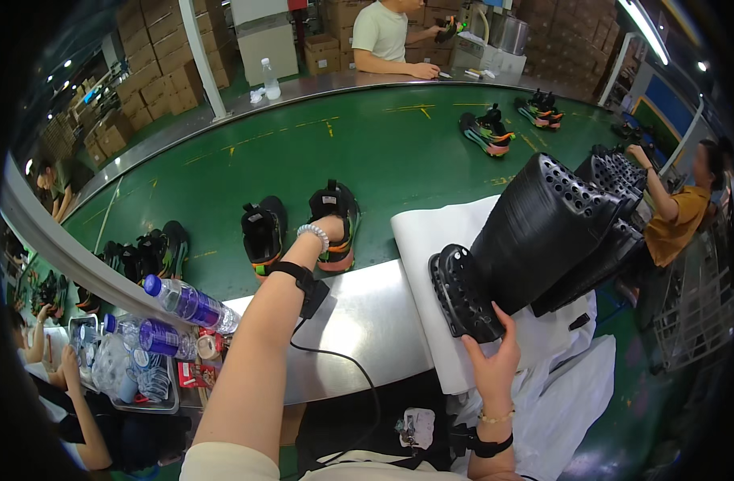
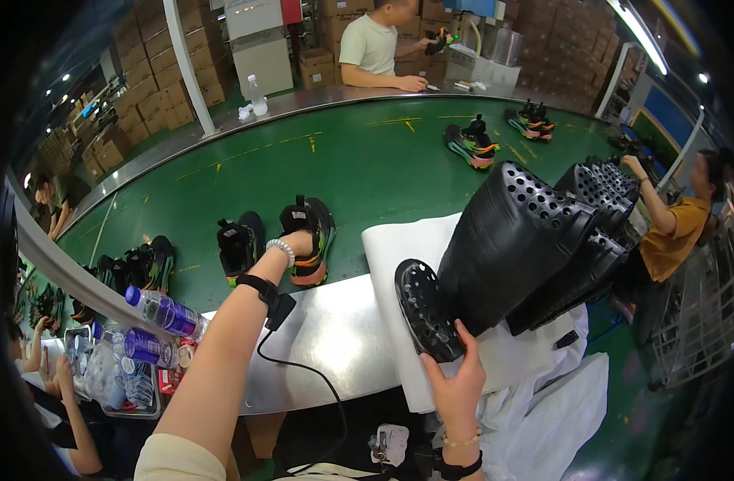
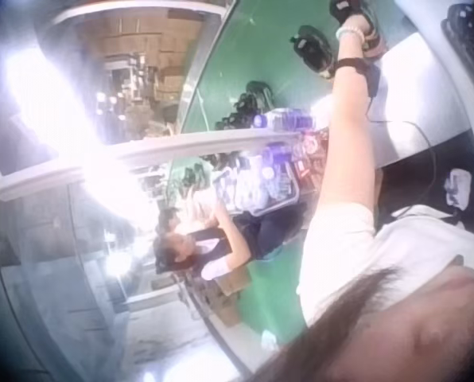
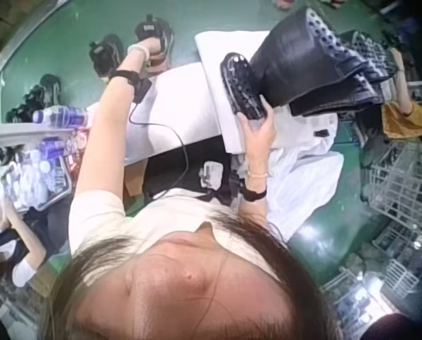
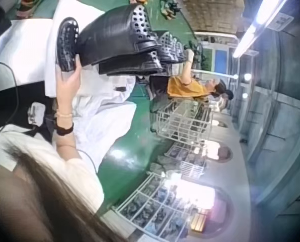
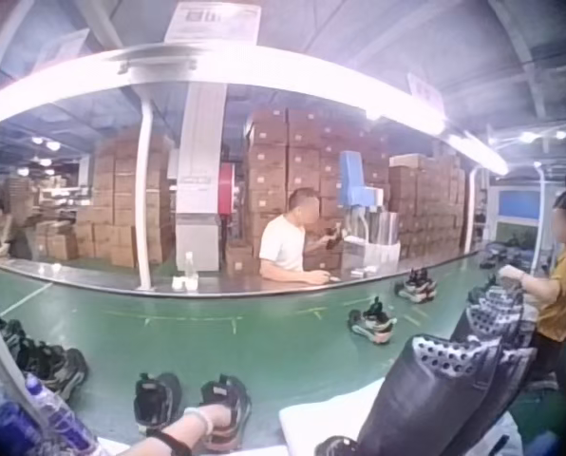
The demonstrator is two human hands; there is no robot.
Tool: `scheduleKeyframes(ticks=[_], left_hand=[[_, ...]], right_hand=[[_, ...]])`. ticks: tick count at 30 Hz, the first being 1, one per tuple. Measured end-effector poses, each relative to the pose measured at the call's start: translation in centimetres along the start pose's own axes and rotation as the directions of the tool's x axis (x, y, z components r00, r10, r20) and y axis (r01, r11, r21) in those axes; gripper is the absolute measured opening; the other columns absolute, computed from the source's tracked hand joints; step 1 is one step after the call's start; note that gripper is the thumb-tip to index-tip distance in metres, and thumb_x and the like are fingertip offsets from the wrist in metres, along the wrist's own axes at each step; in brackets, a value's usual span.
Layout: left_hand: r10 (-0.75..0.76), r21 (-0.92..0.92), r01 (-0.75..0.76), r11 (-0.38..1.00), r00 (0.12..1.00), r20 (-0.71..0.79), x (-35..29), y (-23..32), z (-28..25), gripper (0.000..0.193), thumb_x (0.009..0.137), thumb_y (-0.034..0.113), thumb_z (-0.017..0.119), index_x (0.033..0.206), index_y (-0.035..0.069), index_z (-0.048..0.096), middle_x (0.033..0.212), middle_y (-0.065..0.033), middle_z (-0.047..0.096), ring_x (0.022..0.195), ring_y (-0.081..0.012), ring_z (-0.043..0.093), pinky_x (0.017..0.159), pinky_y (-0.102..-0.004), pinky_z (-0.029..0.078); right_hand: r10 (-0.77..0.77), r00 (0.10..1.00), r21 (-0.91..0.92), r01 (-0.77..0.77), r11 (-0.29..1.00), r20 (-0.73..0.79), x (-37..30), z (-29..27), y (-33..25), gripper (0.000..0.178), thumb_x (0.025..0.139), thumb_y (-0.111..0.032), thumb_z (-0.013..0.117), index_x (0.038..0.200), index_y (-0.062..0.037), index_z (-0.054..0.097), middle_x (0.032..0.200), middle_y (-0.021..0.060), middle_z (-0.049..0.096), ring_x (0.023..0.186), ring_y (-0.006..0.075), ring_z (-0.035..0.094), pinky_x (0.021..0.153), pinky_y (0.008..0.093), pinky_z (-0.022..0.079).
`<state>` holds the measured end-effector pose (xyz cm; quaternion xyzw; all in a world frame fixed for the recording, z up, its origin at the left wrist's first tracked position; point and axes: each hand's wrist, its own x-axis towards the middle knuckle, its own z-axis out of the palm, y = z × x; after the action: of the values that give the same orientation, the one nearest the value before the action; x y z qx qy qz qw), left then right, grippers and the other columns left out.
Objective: Inspecting and assembling shoe components on a production line.
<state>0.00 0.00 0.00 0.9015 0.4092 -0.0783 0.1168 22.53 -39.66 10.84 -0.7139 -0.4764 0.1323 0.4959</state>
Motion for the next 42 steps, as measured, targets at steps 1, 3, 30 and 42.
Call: scheduleKeyframes(ticks=[1, 3, 30, 42], left_hand=[[-0.008, 0.022, 0.008, 1.000, 1.000, -0.012, -0.8, 0.7, -0.5, 0.033, 0.082, 0.012, 0.048, 0.107, -0.002, 0.065, 0.113, -0.0248, 0.060, 0.104, -0.0294, 0.061, 0.091, -0.0361, 0.046], [-0.035, 0.069, 0.039, 0.997, 0.998, -0.051, -2.0, 1.5, -1.3, 0.030, 0.082, 0.010, 0.047, 0.102, -0.001, 0.066, 0.110, -0.0238, 0.062, 0.101, -0.0306, 0.062, 0.089, -0.0368, 0.048], [-0.505, -0.289, 0.417, 0.862, 0.760, -0.408, -5.9, 2.7, 0.8, 0.023, 0.078, 0.019, 0.061, 0.094, 0.003, 0.069, 0.100, -0.0182, 0.065, 0.092, -0.0297, 0.064, 0.079, -0.0391, 0.052], [-0.163, 0.080, 0.180, 0.980, 0.511, 0.844, -7.9, 0.0, 2.4, 0.035, 0.094, 0.029, 0.046, 0.122, 0.012, 0.056, 0.125, 0.0043, 0.057, 0.115, -0.0078, 0.051, 0.099, -0.0279, 0.037]], right_hand=[[-0.030, 1.000, 0.037, 0.030, 0.999, -0.003, -0.3, -0.5, -0.6, 0.063, 0.072, -0.009, 0.076, 0.128, -0.0038, 0.047, 0.118, 0.0158, 0.059, 0.105, 0.0265, 0.059, 0.093, 0.0344, 0.044], [-0.071, 0.997, 0.072, 0.071, 0.995, -0.003, -0.2, -1.1, -1.8, 0.063, 0.072, -0.007, 0.075, 0.128, -0.0033, 0.048, 0.114, 0.0154, 0.061, 0.103, 0.0226, 0.060, 0.091, 0.0328, 0.044], [-0.171, 0.985, 0.469, 0.147, 0.871, 0.009, -2.7, -0.3, -3.5, 0.037, 0.088, -0.015, 0.063, 0.114, 0.0083, 0.050, 0.107, 0.0153, 0.059, 0.092, 0.0245, 0.062, 0.084, 0.0376, 0.053], [-0.301, 0.953, 0.610, 0.237, 0.756, 0.004, -1.1, 4.2, -8.2, 0.044, 0.090, -0.019, 0.060, 0.122, 0.0079, 0.045, 0.112, 0.0183, 0.058, 0.094, 0.0283, 0.064, 0.086, 0.0387, 0.051]])
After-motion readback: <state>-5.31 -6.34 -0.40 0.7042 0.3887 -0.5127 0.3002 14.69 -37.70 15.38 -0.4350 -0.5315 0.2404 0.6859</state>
